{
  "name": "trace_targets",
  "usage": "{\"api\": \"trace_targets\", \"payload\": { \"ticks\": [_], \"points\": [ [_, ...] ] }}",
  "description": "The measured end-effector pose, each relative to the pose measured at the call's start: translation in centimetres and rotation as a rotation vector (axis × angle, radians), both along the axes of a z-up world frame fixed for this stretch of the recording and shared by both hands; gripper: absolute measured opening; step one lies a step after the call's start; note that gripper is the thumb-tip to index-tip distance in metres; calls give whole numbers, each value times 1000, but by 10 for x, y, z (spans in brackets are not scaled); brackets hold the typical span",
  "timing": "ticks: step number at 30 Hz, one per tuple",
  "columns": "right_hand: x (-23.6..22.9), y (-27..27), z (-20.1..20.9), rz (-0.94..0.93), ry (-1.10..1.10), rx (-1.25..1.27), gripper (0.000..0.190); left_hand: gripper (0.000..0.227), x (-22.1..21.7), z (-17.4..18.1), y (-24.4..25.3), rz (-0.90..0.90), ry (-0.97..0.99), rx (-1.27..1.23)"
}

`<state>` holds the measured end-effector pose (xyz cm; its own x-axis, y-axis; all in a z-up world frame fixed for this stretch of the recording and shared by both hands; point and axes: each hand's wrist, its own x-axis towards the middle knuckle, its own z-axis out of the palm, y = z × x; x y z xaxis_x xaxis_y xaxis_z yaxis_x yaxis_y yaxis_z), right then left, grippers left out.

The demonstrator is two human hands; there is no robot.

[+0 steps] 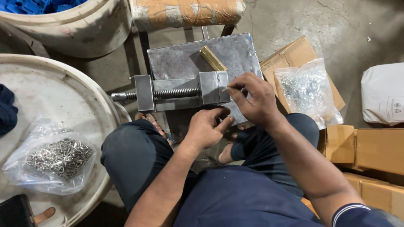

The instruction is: The person sits cross-legged and uses a manual screw press to assemble small metal fasteners. They pick up individual pins and sleeves, place them into the press, and tighten the screw mechanism to join the parts. The person then removes the assembled fasteners and places them on the workbench.

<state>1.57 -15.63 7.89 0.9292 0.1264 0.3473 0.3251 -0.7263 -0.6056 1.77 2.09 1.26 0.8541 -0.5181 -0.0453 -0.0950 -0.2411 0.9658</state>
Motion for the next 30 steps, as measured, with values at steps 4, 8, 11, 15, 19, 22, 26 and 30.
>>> {"api": "trace_targets", "payload": {
  "ticks": [4, 8, 11, 15, 19, 22, 26, 30],
  "points": [
    [14, 9, 5, -21, 21, -58, 10, 30, 0, 2, -1, 7, 35, 72],
    [19, 16, 7, -12, 15, -82, 9, 30, 0, 0, -1, 7, 33, 75],
    [20, 17, 11, 43, -96, -207, 11, 30, 0, -2, -1, 0, 34, 67],
    [13, 9, 11, 25, -56, -241, 14, 29, -1, -4, -2, 9, -14, 29],
    [3, -20, -6, -139, 31, -111, 14, 28, -1, -8, -2, 33, -126, 33],
    [-18, -40, -28, -276, 174, -7, 13, 27, -4, -13, -4, 59, -190, -36],
    [-38, -45, -49, -243, 137, -149, 14, 26, -4, -11, -6, 59, -158, -29],
    [-42, -38, -54, -183, 58, -193, 17, 26, -5, -8, -7, 72, -136, -17]
  ]
}}
